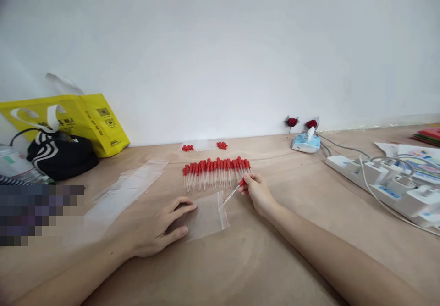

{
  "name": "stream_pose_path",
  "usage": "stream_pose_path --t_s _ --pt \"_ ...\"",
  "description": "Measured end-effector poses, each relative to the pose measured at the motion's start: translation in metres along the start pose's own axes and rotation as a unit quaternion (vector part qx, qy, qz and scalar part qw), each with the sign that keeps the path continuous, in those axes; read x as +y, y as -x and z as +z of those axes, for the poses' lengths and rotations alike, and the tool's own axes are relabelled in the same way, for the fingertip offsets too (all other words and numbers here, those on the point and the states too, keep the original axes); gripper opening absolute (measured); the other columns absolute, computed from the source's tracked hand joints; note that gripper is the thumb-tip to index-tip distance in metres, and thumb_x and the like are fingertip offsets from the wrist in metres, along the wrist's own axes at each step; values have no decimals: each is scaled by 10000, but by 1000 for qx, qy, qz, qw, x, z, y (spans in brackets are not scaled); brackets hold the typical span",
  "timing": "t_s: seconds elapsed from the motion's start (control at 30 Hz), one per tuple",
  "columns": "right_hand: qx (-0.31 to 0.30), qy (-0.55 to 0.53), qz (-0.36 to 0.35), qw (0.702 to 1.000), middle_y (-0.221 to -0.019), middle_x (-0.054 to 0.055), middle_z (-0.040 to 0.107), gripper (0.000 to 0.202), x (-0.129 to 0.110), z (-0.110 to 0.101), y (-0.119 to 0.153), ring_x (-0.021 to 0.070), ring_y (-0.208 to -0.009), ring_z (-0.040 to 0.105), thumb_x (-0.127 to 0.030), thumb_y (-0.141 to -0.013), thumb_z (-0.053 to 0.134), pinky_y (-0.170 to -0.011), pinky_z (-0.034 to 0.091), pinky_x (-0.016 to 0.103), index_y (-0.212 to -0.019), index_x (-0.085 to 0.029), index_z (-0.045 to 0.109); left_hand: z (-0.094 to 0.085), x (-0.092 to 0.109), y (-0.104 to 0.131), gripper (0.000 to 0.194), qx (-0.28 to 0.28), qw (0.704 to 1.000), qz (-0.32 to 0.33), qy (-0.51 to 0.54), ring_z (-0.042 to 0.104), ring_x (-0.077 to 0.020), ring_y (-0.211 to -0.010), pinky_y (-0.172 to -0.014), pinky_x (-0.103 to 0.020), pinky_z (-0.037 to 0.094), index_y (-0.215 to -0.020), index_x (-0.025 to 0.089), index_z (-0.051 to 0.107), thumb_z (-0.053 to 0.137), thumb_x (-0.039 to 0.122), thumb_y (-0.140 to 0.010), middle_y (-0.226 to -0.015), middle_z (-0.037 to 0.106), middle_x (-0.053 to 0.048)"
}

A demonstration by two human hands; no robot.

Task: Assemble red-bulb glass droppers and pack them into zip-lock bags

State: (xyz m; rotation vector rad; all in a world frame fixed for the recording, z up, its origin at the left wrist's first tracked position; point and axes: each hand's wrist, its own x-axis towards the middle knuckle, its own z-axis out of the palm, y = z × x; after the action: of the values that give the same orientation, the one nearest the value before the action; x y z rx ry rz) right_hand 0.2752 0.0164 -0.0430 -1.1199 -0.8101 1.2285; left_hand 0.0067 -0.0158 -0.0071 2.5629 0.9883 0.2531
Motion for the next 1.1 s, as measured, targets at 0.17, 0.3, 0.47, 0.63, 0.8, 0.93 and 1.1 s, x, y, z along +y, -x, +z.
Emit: stream_pose_path --t_s 0.17,0.3,0.47,0.63,0.8,0.93,1.1 --pt "-83 -39 27 995 -686 15 604 170 2 0 11 102 -557 592 -308 -712 603 -523 478 213 -708 -189 482 -2 0 1 530 -18 1000 -18 -3 351 -262 -1197 -973 -422 317 -1286 231 323 475 391 -805 -1342 333 -89" --pt "-210 49 1 976 -718 11 607 269 3 0 18 117 -611 588 -380 -659 653 -586 479 257 -773 -179 515 1 -2 1 595 -12 999 -31 4 317 -273 -1223 -989 -448 286 -1312 232 271 482 439 -795 -1359 335 -90" --pt "-263 295 -185 900 -757 16 540 226 8 1 18 118 -686 513 -387 -658 656 -661 437 276 -739 -178 630 4 -3 -4 591 1 1000 -25 12 314 -267 -1228 -990 -452 288 -1305 217 285 480 446 -796 -1344 366 -91" --pt "-286 394 -263 833 -738 20 510 207 7 5 17 128 -710 493 -388 -695 614 -673 411 270 -644 -198 678 5 -1 -9 591 -10 999 -31 1 306 -265 -1234 -995 -448 289 -1296 195 308 491 437 -789 -1354 346 -104" --pt "-184 434 -199 860 -531 -9 546 270 -21 -9 -29 100 -492 466 -386 -703 562 -483 362 217 -582 -157 638 3 1 -8 467 49 999 6 3 328 -246 -1221 -1003 -441 286 -1240 204 398 480 364 -809 -1313 408 -88" --pt "41 499 -185 846 -597 20 613 194 -38 -16 -84 138 -593 544 -337 -681 570 -545 377 220 -639 -164 649 3 -3 -2 294 83 996 38 11 446 -220 -1123 -957 -395 365 -1092 215 550 433 294 -834 -1184 529 -72" --pt "73 504 -161 846 -627 42 633 215 -25 -8 -117 180 -685 576 -400 -614 621 -622 381 249 -633 -191 666 5 -11 8 330 59 998 8 19 465 -221 -1112 -950 -391 380 -1138 257 526 464 328 -821 -1224 508 -43"
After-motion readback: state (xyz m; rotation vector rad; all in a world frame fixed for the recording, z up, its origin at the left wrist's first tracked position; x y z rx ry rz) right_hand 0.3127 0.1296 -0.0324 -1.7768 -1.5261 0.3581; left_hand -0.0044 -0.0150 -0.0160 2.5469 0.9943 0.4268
